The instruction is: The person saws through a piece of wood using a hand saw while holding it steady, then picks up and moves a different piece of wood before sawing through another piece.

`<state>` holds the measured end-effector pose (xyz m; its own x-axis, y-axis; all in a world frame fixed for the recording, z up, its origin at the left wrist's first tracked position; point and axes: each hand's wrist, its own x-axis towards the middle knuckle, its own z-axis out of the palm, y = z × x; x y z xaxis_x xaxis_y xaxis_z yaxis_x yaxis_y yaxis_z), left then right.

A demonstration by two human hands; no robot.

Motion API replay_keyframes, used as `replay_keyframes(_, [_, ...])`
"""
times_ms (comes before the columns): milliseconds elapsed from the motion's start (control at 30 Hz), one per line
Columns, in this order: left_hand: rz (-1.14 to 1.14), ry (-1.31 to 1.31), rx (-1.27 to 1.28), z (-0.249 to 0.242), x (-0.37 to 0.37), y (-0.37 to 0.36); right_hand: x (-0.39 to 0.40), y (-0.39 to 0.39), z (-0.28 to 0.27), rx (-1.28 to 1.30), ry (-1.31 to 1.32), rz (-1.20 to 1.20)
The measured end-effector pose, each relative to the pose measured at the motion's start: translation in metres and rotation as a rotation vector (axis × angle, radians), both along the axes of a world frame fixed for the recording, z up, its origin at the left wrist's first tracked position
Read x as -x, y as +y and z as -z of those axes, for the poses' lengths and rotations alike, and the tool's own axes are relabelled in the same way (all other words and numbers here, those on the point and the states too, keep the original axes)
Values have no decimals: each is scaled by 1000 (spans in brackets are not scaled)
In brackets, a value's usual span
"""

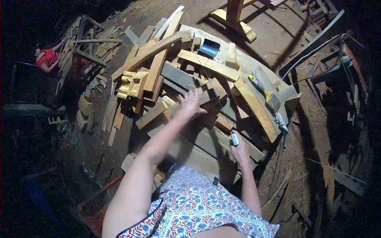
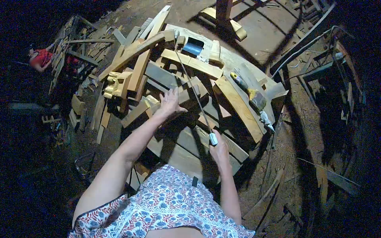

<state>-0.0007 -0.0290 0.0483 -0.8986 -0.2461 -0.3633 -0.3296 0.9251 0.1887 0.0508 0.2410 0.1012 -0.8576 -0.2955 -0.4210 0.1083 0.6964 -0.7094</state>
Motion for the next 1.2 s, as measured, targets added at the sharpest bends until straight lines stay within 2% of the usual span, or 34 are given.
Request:
replay_keyframes(33, [2, -19, -12, 0, 1, -2, 1, -3, -5, -46, -56, 7])
replay_keyframes(67, [4, -41, -28, 0, 2, -3, -2, -1, 1, 12, 11, 5])
replay_keyframes(200, [30, -53, -80, -4, 0, -4, -13, -1, 0, 12, -13, 32])
replay_keyframes(300, [144, 55, -14, -2, -13, 0, -29, 5, -6, -70, -96, 54])
replay_keyframes(433, [235, 19, -51, -9, -31, 8, -67, 16, 2, 17, 20, 111])
replay_keyframes(467, [232, 41, -38, -8, -33, 9, -71, 14, -3, 2, -66, 151])
replay_keyframes(567, [262, 44, 19, -9, -28, 9, -79, 9, 19, 15, -89, 190])
replay_keyframes(667, [50, 200, -298, -27, -10, 15, -75, 8, 16, 28, -36, 160])
replay_keyframes(700, [56, 200, -302, -21, -5, 21, -75, 9, 19, 25, 23, 140])
replay_keyframes(767, [-128, 302, -270, 0, 1, 33, -76, 11, 27, 44, 42, 138])
replay_keyframes(800, [-101, 403, -207, 8, 1, 38, -74, 11, 29, 67, 61, 131])
replay_keyframes(833, [-97, 408, -209, 17, 3, 38, -69, 10, 26, 66, 67, 136])
replay_keyframes(900, [-92, 480, -59, 26, 7, 41, -60, 6, 17, 11, -40, 118])
replay_keyframes(1033, [-13, 548, 64, 36, 15, 32, -52, 1, 16, 40, 2, 92])
replay_keyframes(1100, [14, 688, 198, 59, 18, 25, -52, -1, 18, 171, 65, 110])
replay_keyframes(1133, [33, 731, 246, 68, 21, 23, -48, -3, 8, 164, -4, 131])
replay_keyframes(1167, [-5, 835, 231, 64, 24, 27, -57, 1, 33, 218, 25, 127])
replay_keyframes(1200, [-3, 743, 48, 101, 27, 13, -60, 2, 42, 182, 108, 127])
